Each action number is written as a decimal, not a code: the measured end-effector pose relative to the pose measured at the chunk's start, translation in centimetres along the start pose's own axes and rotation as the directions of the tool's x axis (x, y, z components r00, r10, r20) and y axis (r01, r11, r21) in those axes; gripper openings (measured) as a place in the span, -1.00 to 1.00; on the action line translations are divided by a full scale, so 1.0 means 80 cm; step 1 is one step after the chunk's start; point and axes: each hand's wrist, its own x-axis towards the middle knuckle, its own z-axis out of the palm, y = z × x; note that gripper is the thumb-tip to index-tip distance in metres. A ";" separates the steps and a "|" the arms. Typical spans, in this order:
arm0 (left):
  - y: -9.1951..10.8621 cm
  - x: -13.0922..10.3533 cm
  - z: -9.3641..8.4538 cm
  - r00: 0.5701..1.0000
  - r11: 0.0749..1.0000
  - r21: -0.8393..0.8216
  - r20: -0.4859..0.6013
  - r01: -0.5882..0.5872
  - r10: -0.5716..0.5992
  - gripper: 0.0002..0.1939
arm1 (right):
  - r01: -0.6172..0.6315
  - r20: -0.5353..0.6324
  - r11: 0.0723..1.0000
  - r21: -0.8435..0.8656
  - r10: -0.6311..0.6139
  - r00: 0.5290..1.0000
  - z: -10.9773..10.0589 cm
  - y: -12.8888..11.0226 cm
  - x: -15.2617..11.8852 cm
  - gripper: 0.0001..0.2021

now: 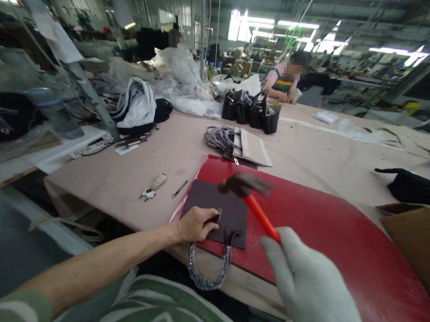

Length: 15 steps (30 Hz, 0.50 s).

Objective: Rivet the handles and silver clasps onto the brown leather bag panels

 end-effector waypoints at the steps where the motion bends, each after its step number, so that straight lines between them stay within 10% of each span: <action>1: 0.000 0.000 0.000 1.000 1.000 -0.003 -0.004 -0.003 0.003 -0.92 | -0.037 -0.079 0.999 0.028 0.039 0.996 -0.003 -0.003 -0.002 -0.56; 4: 0.002 0.001 -0.001 1.000 1.000 -0.006 -0.005 -0.005 0.005 -0.89 | -0.071 -0.161 0.995 0.072 0.082 0.984 0.002 -0.003 -0.008 -0.59; 10: 0.002 0.001 -0.002 1.000 1.000 0.010 0.010 0.019 -0.020 -0.89 | -0.033 0.191 0.999 0.043 0.024 0.981 0.024 0.016 -0.005 -0.65; 15: 0.007 0.005 -0.006 0.997 0.998 -0.001 0.043 0.064 -0.064 -0.91 | -0.326 0.287 0.906 0.271 0.247 0.926 0.050 0.062 0.002 -0.55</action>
